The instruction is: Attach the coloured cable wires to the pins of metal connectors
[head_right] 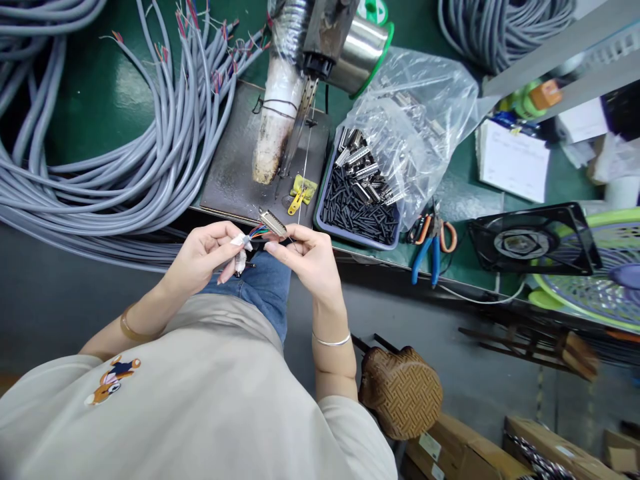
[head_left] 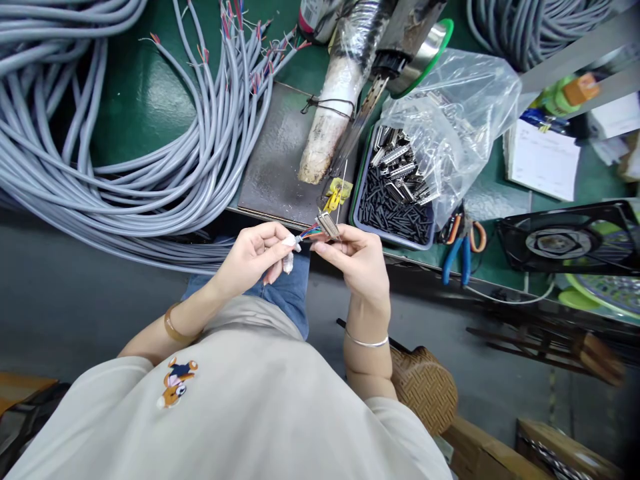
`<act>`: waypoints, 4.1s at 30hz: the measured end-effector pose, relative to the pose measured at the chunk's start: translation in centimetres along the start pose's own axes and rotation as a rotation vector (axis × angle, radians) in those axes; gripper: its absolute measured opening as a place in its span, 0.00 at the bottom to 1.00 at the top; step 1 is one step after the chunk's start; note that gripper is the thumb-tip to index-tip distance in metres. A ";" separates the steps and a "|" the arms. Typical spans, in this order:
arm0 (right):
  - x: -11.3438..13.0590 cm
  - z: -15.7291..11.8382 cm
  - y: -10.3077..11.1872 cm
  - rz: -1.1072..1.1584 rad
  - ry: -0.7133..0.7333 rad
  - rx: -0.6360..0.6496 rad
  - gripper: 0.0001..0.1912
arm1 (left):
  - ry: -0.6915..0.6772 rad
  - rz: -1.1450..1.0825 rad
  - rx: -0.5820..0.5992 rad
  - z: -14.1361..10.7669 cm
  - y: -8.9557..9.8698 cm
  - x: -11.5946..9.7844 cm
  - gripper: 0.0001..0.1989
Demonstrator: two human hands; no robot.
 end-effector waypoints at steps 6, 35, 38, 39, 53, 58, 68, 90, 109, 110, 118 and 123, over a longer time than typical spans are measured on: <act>-0.2 -0.4 -1.0 -0.071 0.026 -0.106 0.17 | -0.234 0.164 -0.212 -0.2 -0.3 0.7 0.13; 0.9 -0.7 0.3 -0.735 0.654 -0.235 0.12 | -0.865 0.944 -0.259 1.4 -1.2 0.7 0.06; 0.7 -0.8 0.8 -0.606 0.669 -0.360 0.12 | -0.791 0.934 -0.306 1.8 -0.9 0.8 0.06; 0.8 -0.9 0.9 -0.518 0.693 -0.428 0.13 | -0.763 0.926 -0.317 1.9 -0.8 0.8 0.05; 1.5 0.3 0.5 -0.914 0.861 -0.208 0.08 | -0.764 0.952 -0.263 2.7 -0.7 0.2 0.06; 0.5 0.5 -0.2 -0.889 0.895 -0.256 0.10 | -0.553 0.731 -0.329 3.2 -0.2 0.1 0.04; -0.7 1.4 -0.3 -0.911 0.911 -0.306 0.09 | -0.715 0.791 -0.356 4.0 -0.5 -0.2 0.06; -1.5 2.6 -0.4 -0.739 0.870 -0.395 0.08 | -0.826 0.958 -0.448 5.1 -1.0 -0.8 0.08; -1.2 3.0 -0.1 -0.697 0.878 -0.388 0.08 | -0.833 1.010 -0.513 5.3 -1.1 -0.9 0.06; -1.1 3.1 -0.1 -0.701 0.882 -0.391 0.08 | -0.832 1.017 -0.517 5.3 -1.1 -1.0 0.06; -0.8 3.0 -0.1 -0.713 0.889 -0.390 0.09 | -0.823 0.925 -0.478 5.2 -1.0 -1.0 0.05; -1.2 2.9 0.0 -0.678 0.851 -0.376 0.08 | -0.794 0.943 -0.480 5.1 -1.1 -0.8 0.06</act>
Point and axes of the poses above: each hand's wrist, its own z-axis towards the middle knuckle, its own y-axis out of the back of the hand, x = y × z, the point moved 1 cm from there along z, towards the middle knuckle, and after that the axes turned 5 degrees about y, right-handed, at the moved point
